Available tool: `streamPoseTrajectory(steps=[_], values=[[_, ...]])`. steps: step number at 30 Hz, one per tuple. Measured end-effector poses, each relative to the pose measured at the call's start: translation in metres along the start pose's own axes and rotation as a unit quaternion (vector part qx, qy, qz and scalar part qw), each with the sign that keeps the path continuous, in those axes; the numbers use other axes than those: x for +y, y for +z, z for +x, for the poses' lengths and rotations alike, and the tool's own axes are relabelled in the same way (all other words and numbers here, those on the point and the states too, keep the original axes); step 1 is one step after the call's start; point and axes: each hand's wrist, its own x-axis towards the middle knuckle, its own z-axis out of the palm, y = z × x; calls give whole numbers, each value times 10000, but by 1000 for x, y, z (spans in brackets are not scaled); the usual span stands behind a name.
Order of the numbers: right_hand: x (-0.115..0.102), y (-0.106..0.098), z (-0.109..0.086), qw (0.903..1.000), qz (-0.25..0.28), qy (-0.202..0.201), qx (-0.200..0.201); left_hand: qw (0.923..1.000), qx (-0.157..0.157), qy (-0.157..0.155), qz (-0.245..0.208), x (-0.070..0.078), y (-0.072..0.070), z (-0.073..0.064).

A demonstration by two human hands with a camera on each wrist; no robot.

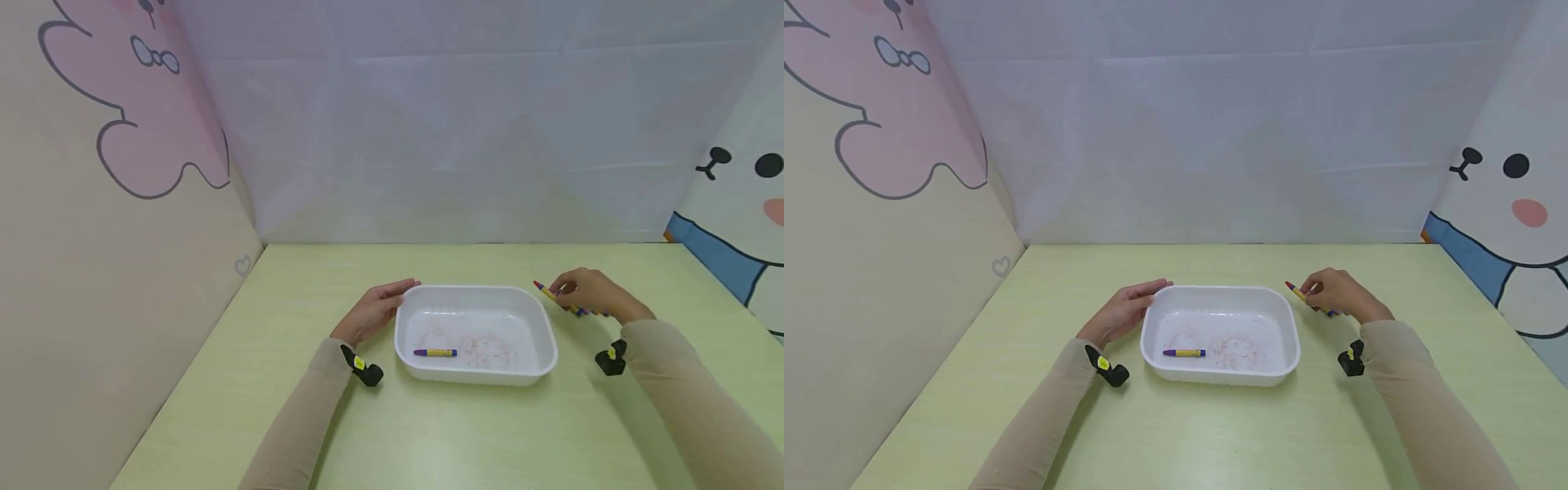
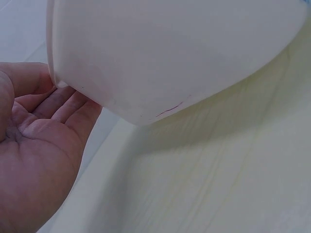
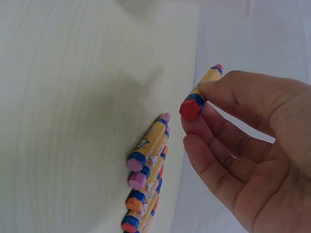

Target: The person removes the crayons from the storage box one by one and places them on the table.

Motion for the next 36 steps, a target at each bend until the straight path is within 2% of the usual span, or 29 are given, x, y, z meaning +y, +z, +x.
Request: streamPoseTrajectory(steps=[13, 23, 36], values=[[28, 14, -6, 9990, -350, -134, 256, 10000, -29, -22, -54, -2, 0, 1], [34, 18, -4, 9978, -595, -15, 274, 10000, -5, -2, -73, -1, 1, 0], [37, 19, -2, 9980, -574, 135, 250, 10000, -16, 79, -34, -1, 0, -1]])
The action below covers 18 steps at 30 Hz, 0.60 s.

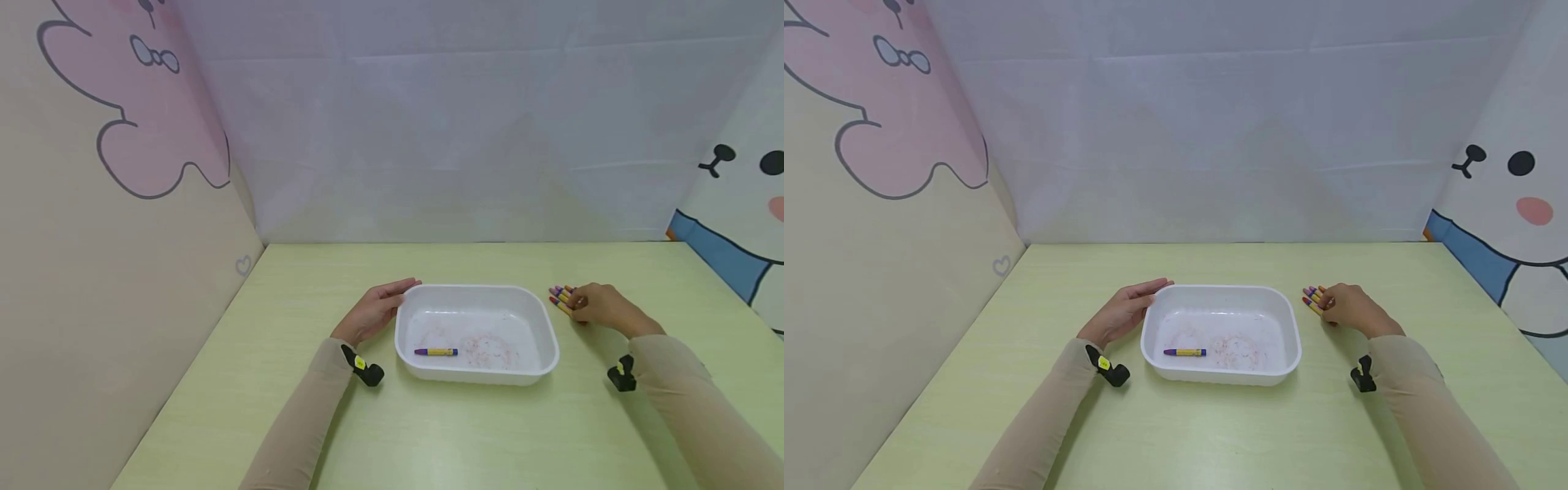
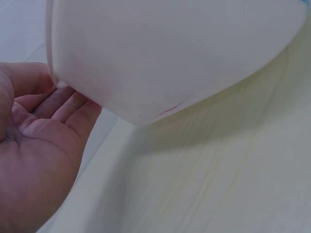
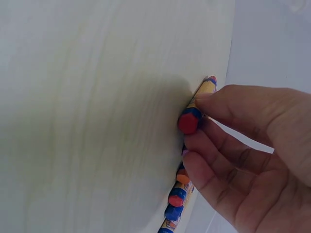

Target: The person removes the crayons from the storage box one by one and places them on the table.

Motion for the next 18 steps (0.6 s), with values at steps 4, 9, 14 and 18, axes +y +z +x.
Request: streamPoseTrajectory(steps=[4, 9, 14, 18], values=[[0, -2, -1, 10000, 55, 5, -51, 10000, -24, -11, -38, 0, 0, 0], [-4, -6, -3, 9999, 99, -133, 41, 10000, -30, -25, -47, 1, 1, 0], [-12, -11, -3, 9996, -19, -217, 201, 10000, -18, -22, -47, 1, 0, 0], [-20, -16, -1, 9994, -82, -197, 257, 9999, -11, -23, -102, 0, 0, 0]])
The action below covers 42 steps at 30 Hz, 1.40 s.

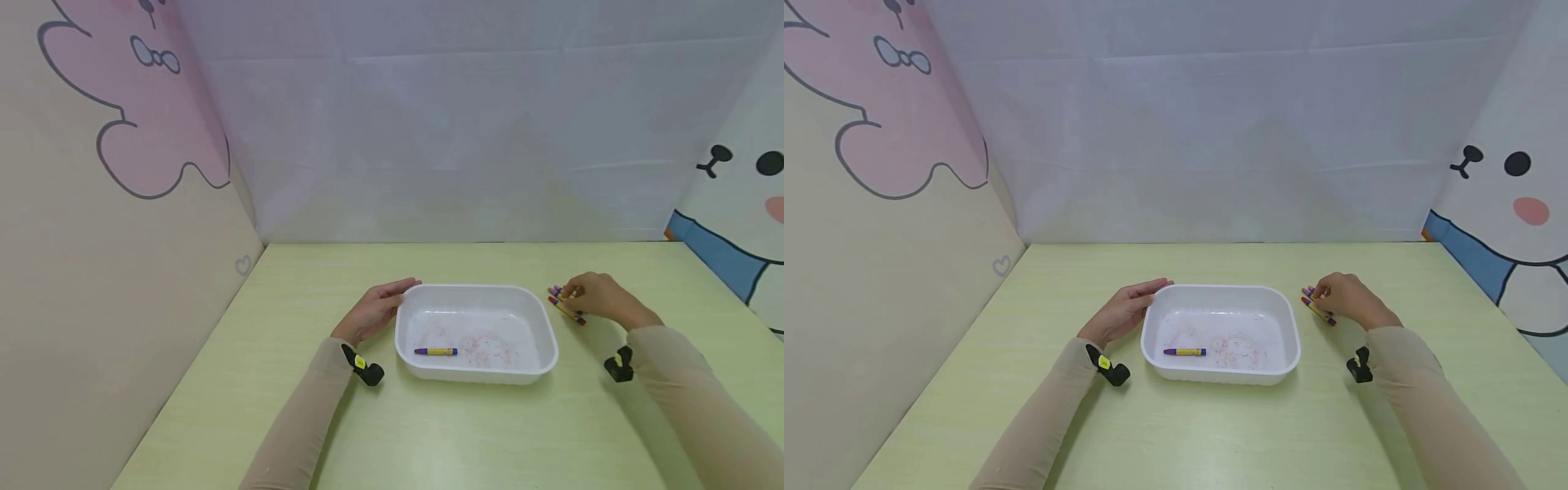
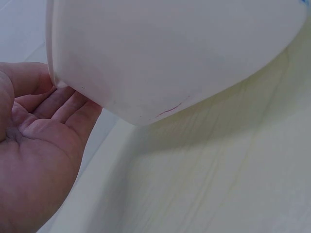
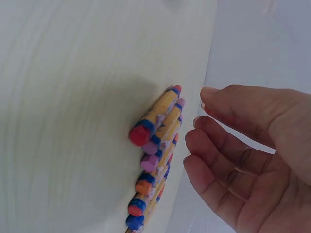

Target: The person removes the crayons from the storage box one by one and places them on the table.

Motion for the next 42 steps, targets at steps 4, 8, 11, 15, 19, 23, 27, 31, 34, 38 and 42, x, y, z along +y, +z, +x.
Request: streamPoseTrajectory(steps=[4, 8, 11, 15, 19, 23, 27, 31, 34, 38, 42], values=[[-10, -3, 3, 9999, 144, 66, -15, 10000, 6, 2, -5, 0, 0, 0], [-21, -4, 6, 9994, 343, 58, -39, 10000, 4, -20, 34, 0, 0, 0], [-30, -6, 9, 9992, 403, -4, -17, 10000, 8, -34, 64, 0, 0, -1], [-46, -10, 10, 9984, 548, -147, 38, 10000, 1, -23, 77, 1, 0, -1], [-61, -12, 12, 9976, 586, -347, 84, 9999, 31, -24, 95, 0, 0, 0], [-73, -12, 16, 9968, 648, -458, 19, 9999, 51, -47, 73, 0, 0, 0], [-85, -11, 21, 9955, 749, -569, -140, 10000, 21, -48, 49, 0, 1, 0], [-96, -6, 29, 9928, 860, -686, -474, 10000, 4, -25, 53, 1, 1, 0], [-104, 1, 35, 9893, 893, -866, -769, 10000, -5, -8, 68, 0, 0, 0], [-114, 11, 42, 9823, 892, -1186, -1141, 9999, 3, 22, 114, 1, 0, -1], [-125, 21, 49, 9734, 917, -1476, -1495, 9999, 7, 36, 123, 1, 1, -1]])
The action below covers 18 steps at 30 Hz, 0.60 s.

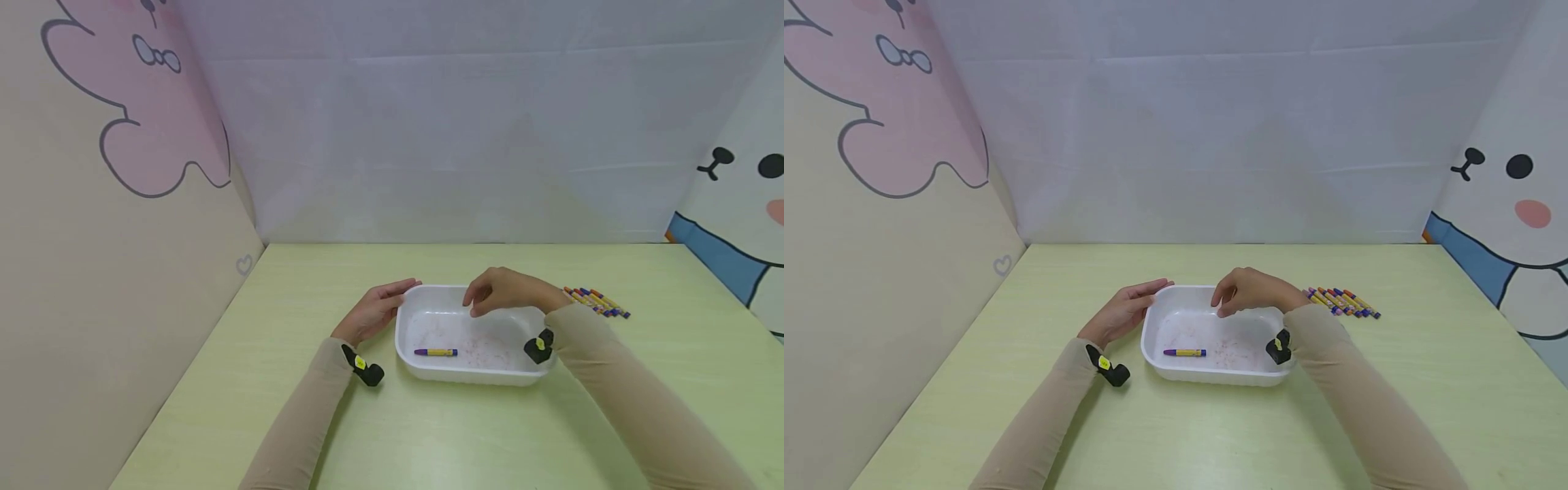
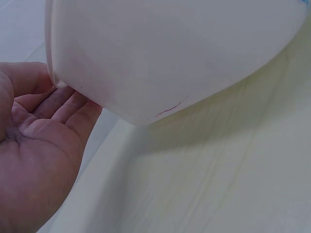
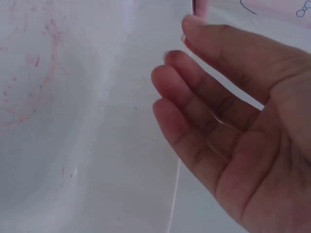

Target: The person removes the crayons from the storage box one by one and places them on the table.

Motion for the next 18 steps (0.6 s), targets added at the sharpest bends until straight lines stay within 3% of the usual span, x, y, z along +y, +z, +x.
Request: streamPoseTrajectory(steps=[11, 18], values=[[-15, 25, 30, 9937, 65, -75, -1119, 10000, -22, -37, 57, 0, -2, 2], [-19, 40, 42, 9907, -61, 101, -1354, 10000, -16, -55, 22, 1, -1, 1]])
